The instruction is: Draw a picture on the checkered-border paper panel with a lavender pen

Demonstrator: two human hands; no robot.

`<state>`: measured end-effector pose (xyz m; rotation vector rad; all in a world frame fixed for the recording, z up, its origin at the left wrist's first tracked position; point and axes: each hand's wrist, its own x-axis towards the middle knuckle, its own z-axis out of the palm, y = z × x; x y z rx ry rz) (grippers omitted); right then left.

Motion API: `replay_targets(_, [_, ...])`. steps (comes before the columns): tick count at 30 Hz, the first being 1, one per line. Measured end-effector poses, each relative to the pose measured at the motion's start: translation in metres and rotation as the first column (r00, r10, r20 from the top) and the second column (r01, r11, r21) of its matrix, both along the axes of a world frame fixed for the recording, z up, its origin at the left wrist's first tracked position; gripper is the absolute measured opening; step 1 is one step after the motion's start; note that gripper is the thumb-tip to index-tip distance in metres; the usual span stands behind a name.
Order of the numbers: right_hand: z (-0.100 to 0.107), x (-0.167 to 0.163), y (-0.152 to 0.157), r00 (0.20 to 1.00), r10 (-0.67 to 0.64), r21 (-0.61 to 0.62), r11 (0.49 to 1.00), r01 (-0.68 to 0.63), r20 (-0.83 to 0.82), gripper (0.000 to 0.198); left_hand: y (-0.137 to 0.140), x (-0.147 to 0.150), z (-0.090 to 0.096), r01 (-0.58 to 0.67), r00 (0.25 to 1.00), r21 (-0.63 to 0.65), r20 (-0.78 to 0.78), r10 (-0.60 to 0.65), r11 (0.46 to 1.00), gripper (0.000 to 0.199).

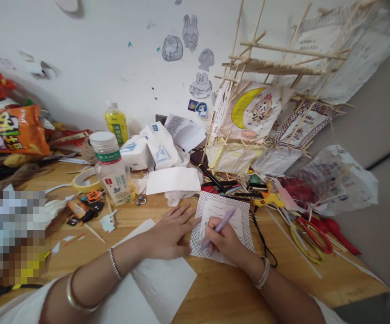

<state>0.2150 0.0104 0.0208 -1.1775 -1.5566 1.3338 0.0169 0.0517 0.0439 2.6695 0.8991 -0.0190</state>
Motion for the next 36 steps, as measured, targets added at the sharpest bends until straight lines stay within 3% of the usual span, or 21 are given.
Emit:
replay_targets(9, [-0.009,-0.002,0.004,0.996,0.048,0.109,0.992,-0.056,0.069,0.026,0.001,-0.001,-0.002,0.011,1.0,-0.004,0.017,-0.011,1.0,0.084])
replay_targets(36, [-0.014,-0.002,0.004,0.998,0.059,0.079,0.995,-0.061,0.035,0.025,-0.001,-0.001,0.003,0.011,1.0,-0.01,-0.002,-0.011,1.0,0.082])
